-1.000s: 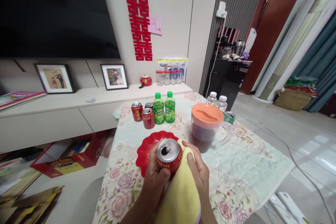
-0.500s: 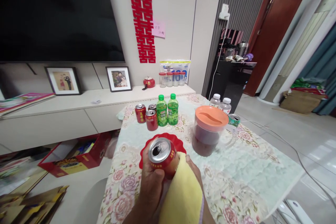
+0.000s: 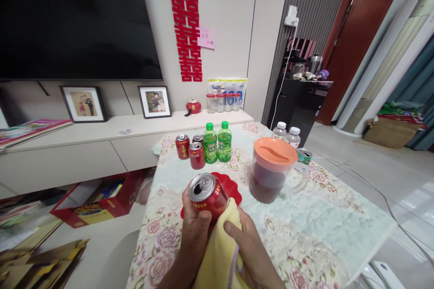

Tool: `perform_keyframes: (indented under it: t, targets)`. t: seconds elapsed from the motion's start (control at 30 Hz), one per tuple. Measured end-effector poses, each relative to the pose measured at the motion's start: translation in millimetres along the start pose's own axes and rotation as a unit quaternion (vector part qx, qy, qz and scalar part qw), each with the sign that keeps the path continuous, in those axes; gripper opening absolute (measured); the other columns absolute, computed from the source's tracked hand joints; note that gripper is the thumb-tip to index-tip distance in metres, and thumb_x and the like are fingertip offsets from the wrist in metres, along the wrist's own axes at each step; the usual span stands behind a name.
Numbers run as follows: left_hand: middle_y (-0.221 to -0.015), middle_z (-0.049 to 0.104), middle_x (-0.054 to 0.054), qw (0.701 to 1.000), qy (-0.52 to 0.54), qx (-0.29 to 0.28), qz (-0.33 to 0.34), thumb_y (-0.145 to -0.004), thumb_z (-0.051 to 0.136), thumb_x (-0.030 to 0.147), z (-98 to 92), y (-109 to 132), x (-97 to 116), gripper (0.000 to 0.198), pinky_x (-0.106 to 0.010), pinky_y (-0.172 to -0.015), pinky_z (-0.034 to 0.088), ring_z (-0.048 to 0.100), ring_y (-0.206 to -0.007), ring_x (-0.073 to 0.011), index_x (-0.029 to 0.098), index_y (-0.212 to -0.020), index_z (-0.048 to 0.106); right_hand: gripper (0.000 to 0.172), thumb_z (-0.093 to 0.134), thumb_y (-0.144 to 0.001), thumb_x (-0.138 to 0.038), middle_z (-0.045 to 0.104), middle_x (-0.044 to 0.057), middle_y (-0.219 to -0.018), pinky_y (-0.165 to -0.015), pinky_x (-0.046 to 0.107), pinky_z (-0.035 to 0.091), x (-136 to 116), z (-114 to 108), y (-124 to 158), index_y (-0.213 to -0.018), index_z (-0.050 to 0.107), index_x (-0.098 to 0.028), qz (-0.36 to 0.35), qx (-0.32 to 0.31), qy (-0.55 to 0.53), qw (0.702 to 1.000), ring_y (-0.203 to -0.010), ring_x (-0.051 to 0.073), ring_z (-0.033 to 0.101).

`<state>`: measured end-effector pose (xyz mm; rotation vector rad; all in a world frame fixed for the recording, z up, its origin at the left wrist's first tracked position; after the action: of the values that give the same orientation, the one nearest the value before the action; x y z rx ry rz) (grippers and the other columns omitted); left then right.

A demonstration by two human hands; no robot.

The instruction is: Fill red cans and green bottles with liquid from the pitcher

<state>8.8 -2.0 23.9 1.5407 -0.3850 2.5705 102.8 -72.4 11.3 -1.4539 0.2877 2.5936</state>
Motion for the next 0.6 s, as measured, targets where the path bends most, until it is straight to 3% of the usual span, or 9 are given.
perform_keyframes:
  t: [0.2,0.33,0.43,0.6]
  targets:
    - [-0.148,0.067,-0.016,0.999,-0.038,0.000,-0.020,-0.083,0.076,0.077,1.8,0.6,0.6,0.100,-0.049,-0.112,0.054,0.068,-0.132,-0.0368,0.026,-0.161,0.039,0.061,0.092,-0.078,-0.048,0.085,0.011,-0.111,-0.091,0.045,0.063,8.6,-8.6,-4.1,-0.128,0.072,-0.020,0.033,0.033,-0.055,0.997,-0.097,0.032,0.080]
    - [-0.156,0.062,-0.018,0.998,-0.011,0.008,-0.061,-0.086,0.075,0.073,0.5,1.1,-3.3,0.101,-0.051,-0.117,0.052,0.062,-0.142,-0.0379,0.025,-0.165,0.034,0.065,0.094,-0.073,-0.049,0.085,0.010,-0.110,-0.089,0.044,0.063,7.6,-16.7,-2.7,-0.127,0.073,-0.020,0.031,0.074,-0.012,0.997,-0.099,0.033,0.080]
    - [-0.158,0.061,-0.017,0.996,-0.009,0.024,-0.085,-0.091,0.073,0.065,-1.5,2.3,-5.2,0.091,-0.050,-0.119,0.051,0.058,-0.147,-0.0370,0.026,-0.165,0.038,0.065,0.095,-0.069,-0.048,0.085,0.010,-0.109,-0.086,0.041,0.064,2.8,-24.0,-0.6,-0.124,0.076,-0.019,0.032,0.125,0.026,0.991,-0.096,0.032,0.080]
    - [-0.142,0.073,-0.014,0.998,0.008,0.000,-0.064,-0.096,0.070,0.053,0.1,0.1,-5.8,0.070,-0.048,-0.113,0.055,0.068,-0.134,-0.0347,0.024,-0.157,0.052,0.063,0.095,-0.068,-0.052,0.085,0.007,-0.101,-0.081,0.039,0.063,-7.1,-21.2,-2.5,-0.119,0.076,-0.019,0.033,0.101,0.043,0.993,-0.081,0.026,0.077]
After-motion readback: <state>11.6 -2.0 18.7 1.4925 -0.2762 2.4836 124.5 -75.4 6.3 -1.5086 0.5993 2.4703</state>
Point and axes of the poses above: each hand's wrist, its own y-axis away from the middle knuckle, its own z-axis out of the palm, x = y × z, the point moved 5 cm from there along -y, towards the middle knuckle
